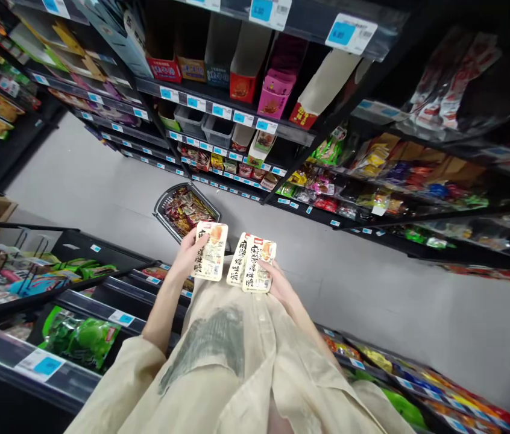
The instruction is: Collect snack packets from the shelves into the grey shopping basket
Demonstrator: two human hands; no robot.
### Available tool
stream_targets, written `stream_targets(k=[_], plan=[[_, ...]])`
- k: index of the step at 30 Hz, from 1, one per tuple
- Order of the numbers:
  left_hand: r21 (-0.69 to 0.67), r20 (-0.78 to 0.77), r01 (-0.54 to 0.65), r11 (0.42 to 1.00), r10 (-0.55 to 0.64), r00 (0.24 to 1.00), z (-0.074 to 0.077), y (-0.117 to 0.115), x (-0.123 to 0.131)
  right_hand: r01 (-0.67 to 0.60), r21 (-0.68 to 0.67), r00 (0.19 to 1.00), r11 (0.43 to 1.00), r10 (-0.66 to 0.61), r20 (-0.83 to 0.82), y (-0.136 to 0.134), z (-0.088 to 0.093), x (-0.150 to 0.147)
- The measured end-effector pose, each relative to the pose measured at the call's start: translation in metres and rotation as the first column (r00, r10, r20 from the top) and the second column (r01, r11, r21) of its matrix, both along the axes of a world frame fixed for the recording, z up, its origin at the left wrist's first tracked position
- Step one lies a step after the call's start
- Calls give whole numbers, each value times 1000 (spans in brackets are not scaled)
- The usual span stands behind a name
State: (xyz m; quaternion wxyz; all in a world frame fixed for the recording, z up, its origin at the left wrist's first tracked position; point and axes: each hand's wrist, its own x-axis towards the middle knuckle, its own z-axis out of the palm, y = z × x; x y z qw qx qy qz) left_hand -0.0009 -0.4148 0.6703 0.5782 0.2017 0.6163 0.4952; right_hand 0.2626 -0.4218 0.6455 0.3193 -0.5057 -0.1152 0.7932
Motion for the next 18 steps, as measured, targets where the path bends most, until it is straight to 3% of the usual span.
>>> stream_targets(k=[4, 10, 12, 15, 18], plan=[[3, 33, 8, 1000, -8, 999, 0, -7, 4, 4, 16, 1000, 1000, -4, -10, 0, 4, -22], [-43, 197, 43, 998, -33, 980, -13, -13, 7, 96, 7, 994, 995, -96, 51, -5, 1, -31], [-69, 345, 16, 998, 9, 938, -19, -10, 6, 128, -10, 991, 992, -127, 43, -7, 1, -30], [-58, 577, -13, 998, 44, 816, -28, -2, 8, 162, -41, 987, 986, -162, 3, -7, 3, -27], [-39, 653, -9, 999, 33, 757, -35, 5, 14, 154, -50, 987, 987, -156, -25, -3, 4, -25]])
